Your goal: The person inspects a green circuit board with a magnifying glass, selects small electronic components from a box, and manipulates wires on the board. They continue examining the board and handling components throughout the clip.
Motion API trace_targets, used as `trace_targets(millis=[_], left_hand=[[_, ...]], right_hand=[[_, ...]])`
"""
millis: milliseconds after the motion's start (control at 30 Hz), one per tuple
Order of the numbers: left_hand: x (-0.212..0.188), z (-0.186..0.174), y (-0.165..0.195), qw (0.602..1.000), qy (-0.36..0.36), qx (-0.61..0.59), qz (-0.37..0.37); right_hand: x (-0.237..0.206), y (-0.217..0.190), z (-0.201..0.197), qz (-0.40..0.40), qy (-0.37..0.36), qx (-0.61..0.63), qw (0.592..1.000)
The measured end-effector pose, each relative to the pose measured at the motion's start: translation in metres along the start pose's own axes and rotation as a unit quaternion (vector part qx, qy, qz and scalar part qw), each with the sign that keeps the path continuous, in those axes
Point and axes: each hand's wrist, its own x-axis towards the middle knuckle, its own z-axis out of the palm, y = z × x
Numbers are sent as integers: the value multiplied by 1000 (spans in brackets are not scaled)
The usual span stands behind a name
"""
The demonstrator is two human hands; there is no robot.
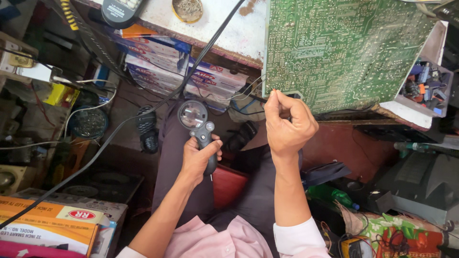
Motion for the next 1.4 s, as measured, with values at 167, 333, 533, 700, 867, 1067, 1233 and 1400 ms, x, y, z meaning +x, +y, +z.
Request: trace_targets(millis=[167, 333, 533, 700, 867, 1067, 1233, 1400], left_hand=[[1, -2, -5, 1000, -1, 6, 18], [-9, 6, -3, 989, -45, 130, 60], [-29, 32, 51, 903, -217, 299, 222], [-26, 60, 89, 826, -284, 358, 331], [-18, 72, 98, 816, -295, 399, 295], [-16, 72, 92, 817, -296, 396, 296], [-19, 71, 92, 815, -298, 390, 308], [-21, 71, 92, 815, -300, 386, 311]], right_hand=[[0, -1, 4, 16, 6, 2, 1000], [-1, -1, 8, 22, 8, -11, 1000], [-2, 7, 7, 48, 11, 1, 999], [-3, 11, -8, 4, -43, -40, 998], [-4, 10, -5, -1, -28, -12, 1000], [-9, 16, -7, -2, -39, 6, 999], [-14, 30, -6, -6, -18, -47, 999], [-18, 38, -6, -31, -15, -52, 998]])
